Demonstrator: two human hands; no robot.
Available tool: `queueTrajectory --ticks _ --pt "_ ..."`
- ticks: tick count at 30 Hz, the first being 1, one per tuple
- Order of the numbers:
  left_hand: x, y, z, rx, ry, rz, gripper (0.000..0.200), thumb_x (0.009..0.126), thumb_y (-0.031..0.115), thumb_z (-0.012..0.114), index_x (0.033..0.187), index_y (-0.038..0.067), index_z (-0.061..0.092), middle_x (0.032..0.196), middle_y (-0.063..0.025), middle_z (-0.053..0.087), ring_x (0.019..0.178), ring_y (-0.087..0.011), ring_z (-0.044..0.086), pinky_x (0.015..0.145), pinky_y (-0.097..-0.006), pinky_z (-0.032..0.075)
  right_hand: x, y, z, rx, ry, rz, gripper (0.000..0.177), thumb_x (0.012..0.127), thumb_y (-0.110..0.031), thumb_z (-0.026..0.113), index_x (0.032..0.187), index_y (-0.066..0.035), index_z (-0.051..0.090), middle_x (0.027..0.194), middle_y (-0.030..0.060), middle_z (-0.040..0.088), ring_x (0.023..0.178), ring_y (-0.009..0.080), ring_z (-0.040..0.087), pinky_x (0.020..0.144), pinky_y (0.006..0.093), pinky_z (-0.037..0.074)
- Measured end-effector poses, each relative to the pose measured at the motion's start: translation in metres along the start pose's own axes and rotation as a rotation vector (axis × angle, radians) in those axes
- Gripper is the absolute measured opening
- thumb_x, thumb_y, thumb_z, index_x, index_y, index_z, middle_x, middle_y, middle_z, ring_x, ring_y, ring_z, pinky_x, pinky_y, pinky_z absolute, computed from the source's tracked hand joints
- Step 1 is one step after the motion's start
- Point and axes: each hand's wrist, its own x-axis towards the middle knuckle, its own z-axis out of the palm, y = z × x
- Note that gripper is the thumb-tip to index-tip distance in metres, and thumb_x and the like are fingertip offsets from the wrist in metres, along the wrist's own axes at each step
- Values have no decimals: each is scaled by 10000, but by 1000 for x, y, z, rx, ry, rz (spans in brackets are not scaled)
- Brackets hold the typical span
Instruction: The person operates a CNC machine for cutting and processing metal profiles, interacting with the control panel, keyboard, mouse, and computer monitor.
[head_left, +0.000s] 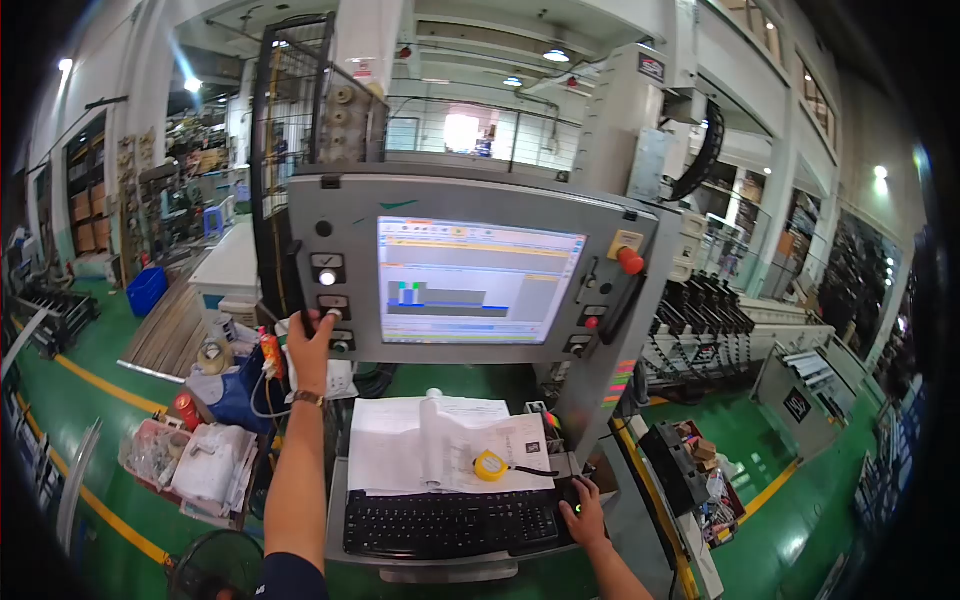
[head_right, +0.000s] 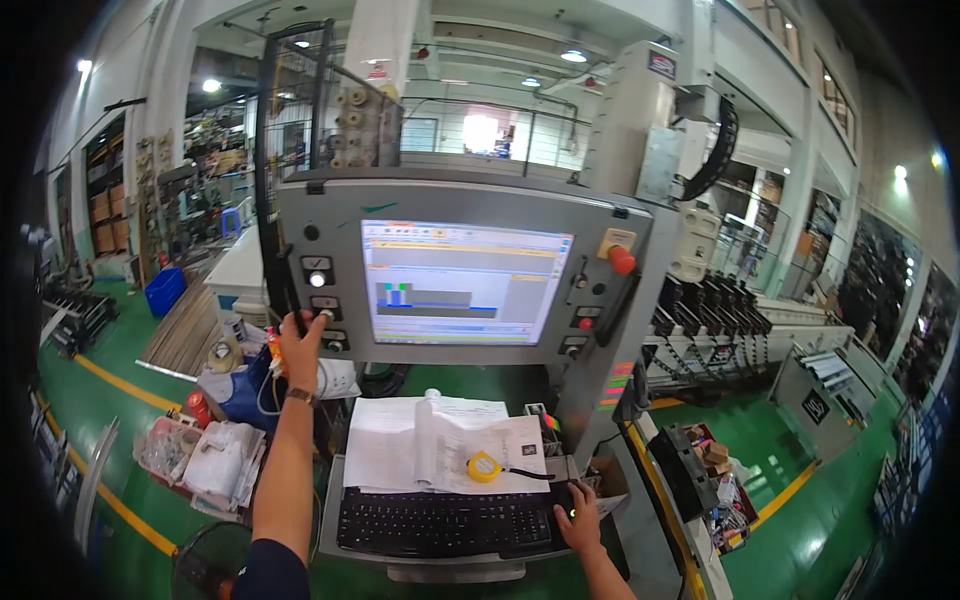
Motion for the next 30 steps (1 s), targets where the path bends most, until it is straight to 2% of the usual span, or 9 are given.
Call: queueTrajectory --ticks 1,3,5,6,7,11,13,21,30 --pt "-3 -2 -1 -108 -18 -36 311 887 137 820 1082 12 613 958 -10 601 871 -125 555 769 -282 475 0 -1 -1 12 7 1 597 901 -229 748 1424 -45 526 1466 236 474 1328 445 510 1081 489 460" --pt "-10 -7 0 -18 44 84 369 881 139 823 1142 -12 609 1062 -54 611 982 -175 577 892 -321 477 -2 0 -2 -23 10 15 623 875 -247 763 1426 -69 533 1461 223 496 1309 442 530 1066 493 475" --pt "-7 -39 -8 254 84 238 465 852 173 842 1185 -41 598 1153 -135 606 1083 -296 568 991 -411 435 -3 -2 -4 -42 -9 49 637 863 -256 769 1428 -81 534 1455 216 510 1300 440 539 1062 495 480" --pt "-9 -45 -14 282 13 204 518 831 175 853 1222 -41 591 1195 -166 591 1142 -345 542 1042 -437 406 -3 -4 -5 -35 -3 57 639 851 -267 778 1418 -82 547 1448 213 523 1290 434 551 1061 496 482" --pt "-12 -52 -14 327 17 240 568 824 128 846 1286 -28 555 1237 -154 579 1167 -321 549 1055 -418 409 -2 -5 -5 -37 -3 53 636 850 -270 780 1413 -80 552 1449 212 523 1292 432 550 1061 496 482" --pt "-31 -57 -15 185 -110 139 708 812 39 817 1415 1 449 1364 -124 538 1260 -273 513 1097 -397 393 -2 -2 -5 -64 30 28 619 860 -298 786 1392 -63 573 1438 209 530 1296 419 551 1064 491 479" --pt "-29 -57 -14 258 -98 192 725 812 37 810 1436 7 442 1375 -121 536 1262 -279 507 1107 -404 385 -1 -3 -6 -69 31 19 618 870 -308 784 1392 -58 571 1431 208 533 1298 417 550 1071 486 474" --pt "-29 -63 -12 272 -78 158 732 801 32 800 1437 17 439 1381 -118 536 1282 -287 504 1107 -409 385 0 -7 -7 -79 43 36 599 897 -334 768 1387 -51 570 1423 205 533 1285 415 555 1064 485 477" --pt "-29 -72 -12 300 -59 173 737 792 68 814 1430 74 444 1391 -76 542 1229 -243 546 904 -363 453 3 -12 -8 -38 57 66 578 898 -325 769 1359 -29 583 1396 204 554 1249 421 579 1044 479 491"
